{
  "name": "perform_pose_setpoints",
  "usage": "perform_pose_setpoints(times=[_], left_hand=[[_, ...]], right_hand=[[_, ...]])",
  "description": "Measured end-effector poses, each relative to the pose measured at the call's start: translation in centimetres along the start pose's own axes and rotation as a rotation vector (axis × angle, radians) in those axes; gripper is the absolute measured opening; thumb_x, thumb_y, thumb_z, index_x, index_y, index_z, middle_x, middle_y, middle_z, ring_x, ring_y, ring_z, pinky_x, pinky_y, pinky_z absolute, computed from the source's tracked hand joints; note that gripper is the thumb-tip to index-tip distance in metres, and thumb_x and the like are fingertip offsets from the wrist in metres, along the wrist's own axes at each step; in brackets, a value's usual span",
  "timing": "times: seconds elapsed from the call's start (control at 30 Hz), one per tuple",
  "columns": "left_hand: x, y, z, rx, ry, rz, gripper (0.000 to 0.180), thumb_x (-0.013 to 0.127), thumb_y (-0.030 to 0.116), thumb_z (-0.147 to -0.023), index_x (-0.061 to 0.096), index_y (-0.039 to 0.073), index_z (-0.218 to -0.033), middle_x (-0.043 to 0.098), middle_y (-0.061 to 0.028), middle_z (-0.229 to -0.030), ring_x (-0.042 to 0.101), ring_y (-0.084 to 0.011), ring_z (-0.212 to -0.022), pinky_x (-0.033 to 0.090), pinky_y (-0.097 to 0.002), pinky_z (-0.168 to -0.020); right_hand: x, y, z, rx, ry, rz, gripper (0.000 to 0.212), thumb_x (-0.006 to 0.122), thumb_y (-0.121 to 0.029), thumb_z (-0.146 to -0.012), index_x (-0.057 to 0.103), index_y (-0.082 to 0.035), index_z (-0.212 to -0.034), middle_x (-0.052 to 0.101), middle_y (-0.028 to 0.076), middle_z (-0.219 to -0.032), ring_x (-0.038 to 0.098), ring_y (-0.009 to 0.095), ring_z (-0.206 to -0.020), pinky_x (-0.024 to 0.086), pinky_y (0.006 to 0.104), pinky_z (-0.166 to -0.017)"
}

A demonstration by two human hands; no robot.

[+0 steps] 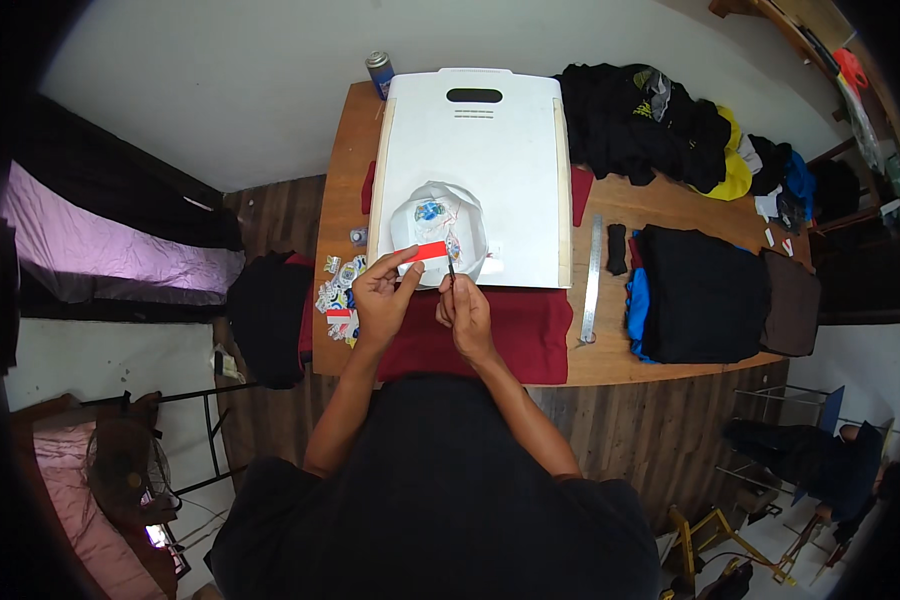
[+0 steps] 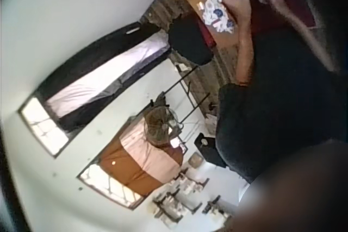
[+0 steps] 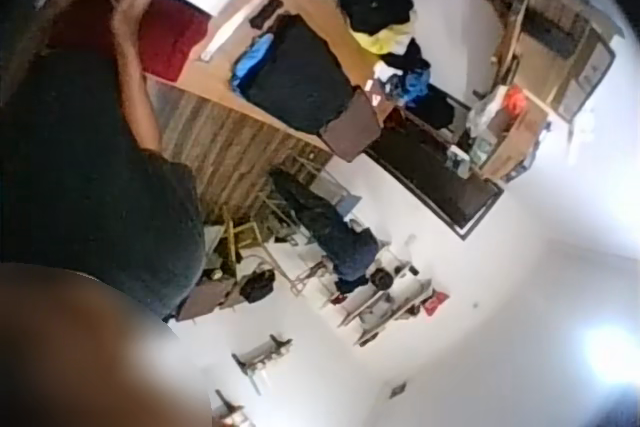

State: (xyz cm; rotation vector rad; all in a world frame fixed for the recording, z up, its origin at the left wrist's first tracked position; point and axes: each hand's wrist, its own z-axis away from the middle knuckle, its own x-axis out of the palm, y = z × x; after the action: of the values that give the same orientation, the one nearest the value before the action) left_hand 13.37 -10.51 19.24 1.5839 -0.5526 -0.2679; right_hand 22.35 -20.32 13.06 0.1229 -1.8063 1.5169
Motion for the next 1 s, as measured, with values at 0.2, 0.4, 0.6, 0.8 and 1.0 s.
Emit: perform_pose_setpoints(times=[0.2, 0.4, 0.6, 0.8, 1.0], left_hand=[[-0.2, -0.4, 0.0, -0.013, 0.007, -0.022, 0.029, 0.068, -0.006, -0.088, 0.066, -0.006, -0.117, 0.065, -0.0059, -0.099, 0.056, -0.0059, -0.085, 0.046, -0.0183, -0.072], [0.1, -0.2, -0.2, -0.006, 0.033, -0.002, 0.03, 0.069, -0.005, -0.087, 0.067, -0.004, -0.117, 0.064, -0.002, -0.096, 0.051, -0.0024, -0.078, 0.04, -0.0158, -0.065], [-0.6, -0.6, 0.2, -0.046, 0.003, -0.045, 0.029, 0.067, -0.007, -0.088, 0.065, -0.008, -0.117, 0.066, -0.01, -0.106, 0.061, -0.0092, -0.092, 0.049, -0.0204, -0.078], [-0.9, -0.9, 0.1, -0.023, -0.005, -0.034, 0.029, 0.067, -0.007, -0.088, 0.064, -0.008, -0.118, 0.066, -0.0103, -0.107, 0.061, -0.0097, -0.092, 0.05, -0.0206, -0.078], [-0.9, -0.9, 0.1, -0.026, -0.005, -0.025, 0.03, 0.066, -0.006, -0.089, 0.064, -0.009, -0.118, 0.066, -0.0102, -0.106, 0.062, -0.01, -0.092, 0.05, -0.021, -0.078]], right_hand=[[0.0, 0.0, 0.0, -0.002, 0.009, -0.002, 0.034, 0.033, -0.03, -0.109, 0.051, -0.003, -0.098, 0.03, -0.004, -0.059, 0.024, 0.005, -0.048, 0.028, 0.0232, -0.047], [-0.1, 0.1, 0.0, 0.009, 0.004, 0.012, 0.035, 0.033, -0.031, -0.109, 0.051, -0.003, -0.098, 0.03, -0.005, -0.059, 0.024, 0.005, -0.048, 0.028, 0.0233, -0.047], [0.3, 0.1, -0.1, 0.013, 0.01, 0.009, 0.034, 0.032, -0.03, -0.109, 0.051, -0.003, -0.097, 0.029, -0.005, -0.058, 0.023, 0.005, -0.048, 0.027, 0.0232, -0.047], [0.4, 0.2, -0.1, 0.021, 0.019, 0.0, 0.034, 0.033, -0.03, -0.109, 0.051, -0.003, -0.097, 0.029, -0.005, -0.058, 0.023, 0.005, -0.048, 0.027, 0.0229, -0.047], [0.2, 0.4, -0.2, 0.005, 0.011, 0.004, 0.034, 0.033, -0.03, -0.109, 0.051, -0.003, -0.097, 0.029, -0.005, -0.058, 0.023, 0.005, -0.048, 0.027, 0.0231, -0.046]])
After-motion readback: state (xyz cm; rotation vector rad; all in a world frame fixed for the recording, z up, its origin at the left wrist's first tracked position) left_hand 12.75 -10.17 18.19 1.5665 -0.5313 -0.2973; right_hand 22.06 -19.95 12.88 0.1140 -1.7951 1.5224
